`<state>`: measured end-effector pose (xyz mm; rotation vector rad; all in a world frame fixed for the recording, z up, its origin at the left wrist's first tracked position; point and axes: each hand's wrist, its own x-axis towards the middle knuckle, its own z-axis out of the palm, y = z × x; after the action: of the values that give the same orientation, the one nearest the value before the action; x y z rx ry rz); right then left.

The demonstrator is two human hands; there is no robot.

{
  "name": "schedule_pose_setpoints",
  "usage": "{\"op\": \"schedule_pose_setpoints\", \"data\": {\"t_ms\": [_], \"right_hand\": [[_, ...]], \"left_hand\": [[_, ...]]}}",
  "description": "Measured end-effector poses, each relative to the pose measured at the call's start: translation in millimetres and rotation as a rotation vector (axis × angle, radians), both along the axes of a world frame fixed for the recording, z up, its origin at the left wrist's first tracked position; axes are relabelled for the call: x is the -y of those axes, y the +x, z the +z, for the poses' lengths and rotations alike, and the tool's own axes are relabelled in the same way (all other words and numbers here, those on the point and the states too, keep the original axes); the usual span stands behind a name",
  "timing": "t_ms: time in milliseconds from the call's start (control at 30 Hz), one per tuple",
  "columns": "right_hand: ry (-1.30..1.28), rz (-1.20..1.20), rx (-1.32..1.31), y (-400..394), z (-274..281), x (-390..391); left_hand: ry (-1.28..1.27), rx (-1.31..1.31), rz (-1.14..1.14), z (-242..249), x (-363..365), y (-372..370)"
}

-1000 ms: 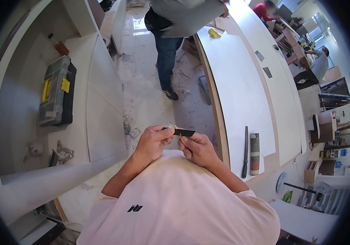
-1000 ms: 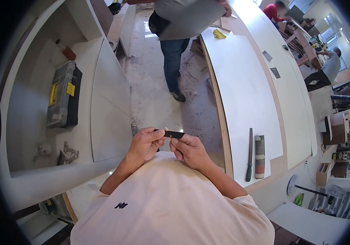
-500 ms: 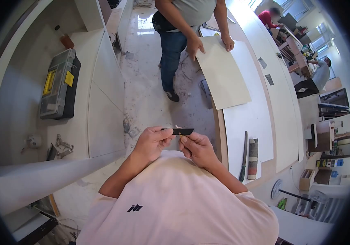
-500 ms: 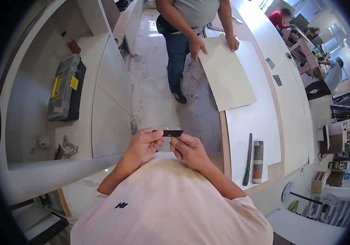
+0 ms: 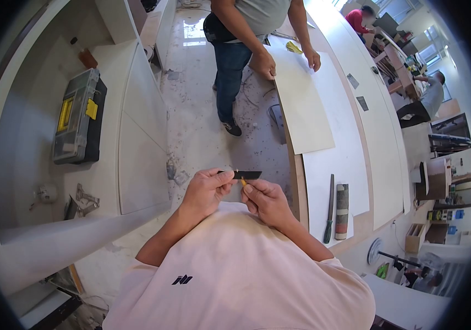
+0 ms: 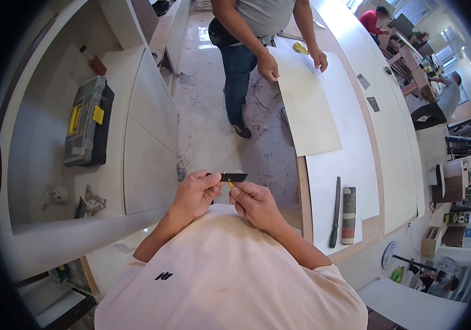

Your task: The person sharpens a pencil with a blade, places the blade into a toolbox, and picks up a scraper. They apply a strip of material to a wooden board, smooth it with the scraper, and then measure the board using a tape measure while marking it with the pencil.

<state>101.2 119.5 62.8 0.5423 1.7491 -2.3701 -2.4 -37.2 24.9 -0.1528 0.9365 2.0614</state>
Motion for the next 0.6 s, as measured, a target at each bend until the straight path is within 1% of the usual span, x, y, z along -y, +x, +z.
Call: {"op": "schedule_pose_setpoints", "data": {"t_ms": [67, 167, 200, 267, 367, 500, 600], "right_hand": [[-0.011, 0.004, 0.044, 4, 11, 3], [-0.01, -0.001, 0.033, 5, 8, -2], [-0.006, -0.004, 0.015, 4, 5, -5], [-0.081, -0.008, 0.012, 0, 2, -7], [-0.146, 0.012, 0.008, -4, -1, -7], [-0.186, -0.01, -0.001, -6, 8, -3], [-0.15, 0.023, -0.038, -6, 2, -5]], "left_hand": [[-0.02, 0.069, 0.138, -7, 5, -14], [0.165, 0.078, 0.104, -20, 26, -38], [0.123, 0.088, 0.105, -16, 22, -36], [0.037, 0.105, 0.117, 0, 14, -23], [0.037, 0.046, -0.046, 5, 3, -6], [0.081, 0.015, -0.12, 10, -2, 0], [0.083, -0.004, -0.142, 7, -2, 1]]}}
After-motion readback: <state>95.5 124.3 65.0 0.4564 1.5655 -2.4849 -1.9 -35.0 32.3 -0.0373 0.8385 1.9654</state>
